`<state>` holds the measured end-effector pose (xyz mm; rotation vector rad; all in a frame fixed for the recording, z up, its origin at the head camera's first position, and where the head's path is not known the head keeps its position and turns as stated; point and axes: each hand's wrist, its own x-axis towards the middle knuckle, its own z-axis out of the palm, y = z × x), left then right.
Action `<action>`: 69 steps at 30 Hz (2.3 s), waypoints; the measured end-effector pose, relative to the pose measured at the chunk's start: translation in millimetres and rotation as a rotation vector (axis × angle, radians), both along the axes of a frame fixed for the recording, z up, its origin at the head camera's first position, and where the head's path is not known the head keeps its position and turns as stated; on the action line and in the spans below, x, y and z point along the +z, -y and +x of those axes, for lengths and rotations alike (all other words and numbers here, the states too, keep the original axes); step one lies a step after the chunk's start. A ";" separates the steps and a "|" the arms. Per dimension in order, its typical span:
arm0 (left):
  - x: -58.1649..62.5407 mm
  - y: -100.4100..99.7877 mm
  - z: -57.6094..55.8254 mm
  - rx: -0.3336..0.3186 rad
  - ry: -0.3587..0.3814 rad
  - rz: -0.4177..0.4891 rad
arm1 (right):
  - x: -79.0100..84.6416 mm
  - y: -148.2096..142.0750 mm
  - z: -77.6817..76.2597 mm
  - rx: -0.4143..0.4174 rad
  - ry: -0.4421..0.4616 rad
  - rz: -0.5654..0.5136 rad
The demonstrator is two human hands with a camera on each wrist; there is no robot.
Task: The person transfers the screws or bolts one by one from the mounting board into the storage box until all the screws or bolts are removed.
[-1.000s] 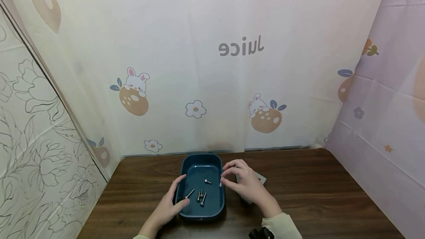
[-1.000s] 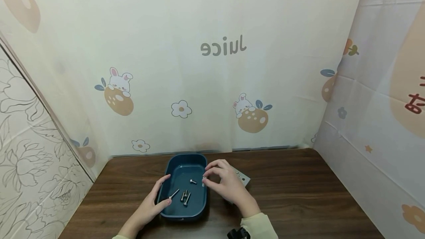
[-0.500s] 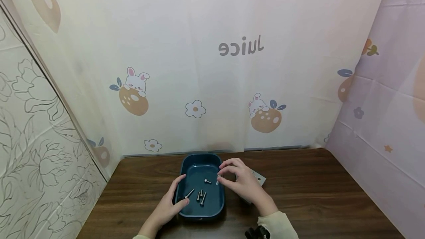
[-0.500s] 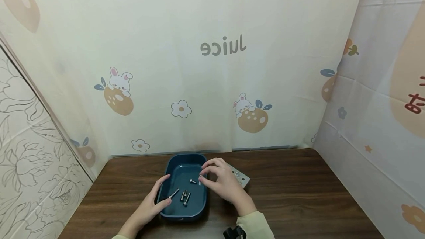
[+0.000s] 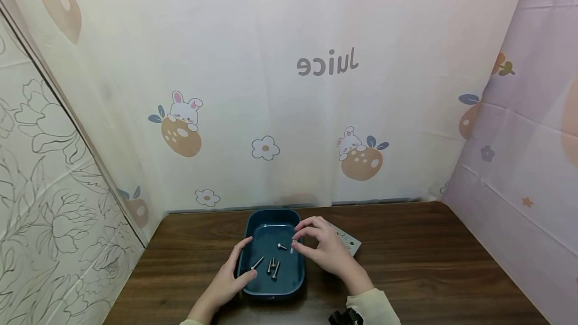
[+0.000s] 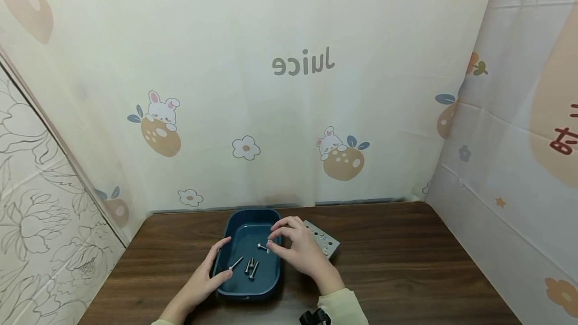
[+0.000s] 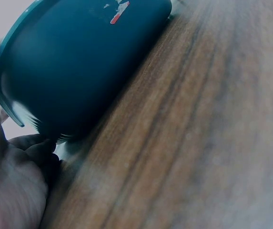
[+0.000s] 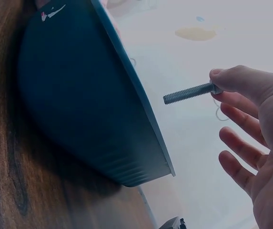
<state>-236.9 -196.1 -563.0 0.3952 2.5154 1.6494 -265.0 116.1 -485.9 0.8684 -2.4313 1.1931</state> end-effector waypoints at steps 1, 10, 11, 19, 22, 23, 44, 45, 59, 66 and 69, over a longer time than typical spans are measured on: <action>0.1 0.1 0.3 0.002 -0.004 -0.001 | -0.5 0.3 0.1 0.005 -0.003 0.000; -2.3 0.7 -0.1 0.009 -0.014 -0.006 | -4.2 2.2 0.8 0.031 -0.033 0.023; -2.4 0.7 -0.1 0.009 -0.013 -0.005 | -4.4 2.5 0.9 0.033 -0.032 0.027; -2.0 -0.1 -0.8 -0.007 0.002 0.013 | -8.3 4.3 0.0 0.031 -0.041 0.043; -1.6 -0.3 -0.2 -0.007 0.004 0.014 | -8.7 4.5 0.5 0.041 -0.045 0.040; -1.6 -0.3 -0.1 -0.007 0.003 0.013 | -8.7 4.6 0.7 0.045 -0.047 0.039; 1.1 -1.5 0.3 0.005 -0.002 0.001 | -14.4 10.2 2.0 0.089 0.019 0.028; 1.1 -1.4 0.2 0.005 0.000 -0.002 | -15.7 10.5 1.5 0.092 0.010 0.029; 1.1 -1.1 -0.3 0.007 0.008 -0.014 | -17.7 13.9 4.1 0.095 0.083 0.056; 1.3 -1.2 -0.3 0.004 0.004 -0.013 | -18.3 15.4 4.7 0.101 0.064 0.067; 1.3 -1.1 -0.1 -0.006 -0.004 -0.009 | -19.2 15.5 4.3 0.097 0.073 0.072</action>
